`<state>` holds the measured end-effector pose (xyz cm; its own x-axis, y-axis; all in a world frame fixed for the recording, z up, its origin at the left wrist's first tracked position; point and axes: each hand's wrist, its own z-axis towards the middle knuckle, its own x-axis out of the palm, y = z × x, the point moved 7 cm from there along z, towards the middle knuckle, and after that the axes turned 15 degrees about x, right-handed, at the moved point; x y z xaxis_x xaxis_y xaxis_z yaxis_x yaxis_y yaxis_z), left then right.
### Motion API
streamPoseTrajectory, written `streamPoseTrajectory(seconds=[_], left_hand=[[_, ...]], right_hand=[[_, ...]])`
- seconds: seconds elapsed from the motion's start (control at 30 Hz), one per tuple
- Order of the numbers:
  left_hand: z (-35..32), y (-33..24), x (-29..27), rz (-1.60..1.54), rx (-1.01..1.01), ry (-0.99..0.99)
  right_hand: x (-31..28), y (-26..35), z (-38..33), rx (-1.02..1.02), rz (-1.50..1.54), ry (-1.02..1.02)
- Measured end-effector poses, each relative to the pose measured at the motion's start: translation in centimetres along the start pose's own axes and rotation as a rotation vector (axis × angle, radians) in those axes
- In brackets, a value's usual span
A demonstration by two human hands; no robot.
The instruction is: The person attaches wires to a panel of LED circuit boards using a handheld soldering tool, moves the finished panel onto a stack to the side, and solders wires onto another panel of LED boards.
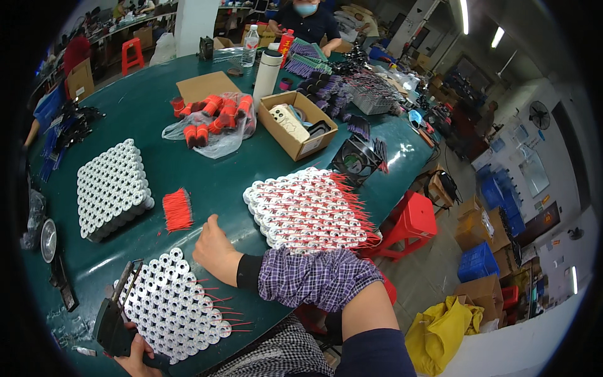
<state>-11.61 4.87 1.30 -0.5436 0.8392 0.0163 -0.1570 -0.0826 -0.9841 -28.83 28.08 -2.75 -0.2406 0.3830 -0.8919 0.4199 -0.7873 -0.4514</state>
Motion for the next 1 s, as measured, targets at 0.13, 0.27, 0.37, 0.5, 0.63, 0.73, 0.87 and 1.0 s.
streamPoseTrajectory(seconds=[0.13,0.27,0.37,0.5,0.63,0.73,0.87,1.0], left_hand=[[0.4,-0.9,0.3,0.358,0.434,0.306],[0.1,0.3,1.3,-0.015,-0.101,-0.022],[0.3,0.0,1.7,0.005,-0.052,-0.006],[0.5,-0.7,1.7,0.031,-0.014,0.005],[0.3,0.1,1.9,-0.052,-0.106,0.003],[0.0,-0.4,2.4,-0.096,-0.127,0.028],[-0.2,-0.3,1.9,-0.093,-0.129,0.009],[-0.1,1.6,1.3,-0.084,-0.138,-0.027]], right_hand=[[-0.5,-0.6,-0.8,0.049,0.120,-0.025],[-0.5,-0.5,-1.5,0.041,0.074,-0.068],[-1.3,-0.6,-1.5,0.015,0.077,0.022],[-2.1,-0.9,-1.0,-0.001,0.114,0.068],[-0.8,-0.7,-1.5,0.020,0.120,0.129],[-0.6,-1.2,-1.7,0.079,0.131,0.164],[-1.1,-1.0,-1.4,0.067,0.158,0.133],[-0.3,0.2,-1.7,-0.046,0.080,0.061]])
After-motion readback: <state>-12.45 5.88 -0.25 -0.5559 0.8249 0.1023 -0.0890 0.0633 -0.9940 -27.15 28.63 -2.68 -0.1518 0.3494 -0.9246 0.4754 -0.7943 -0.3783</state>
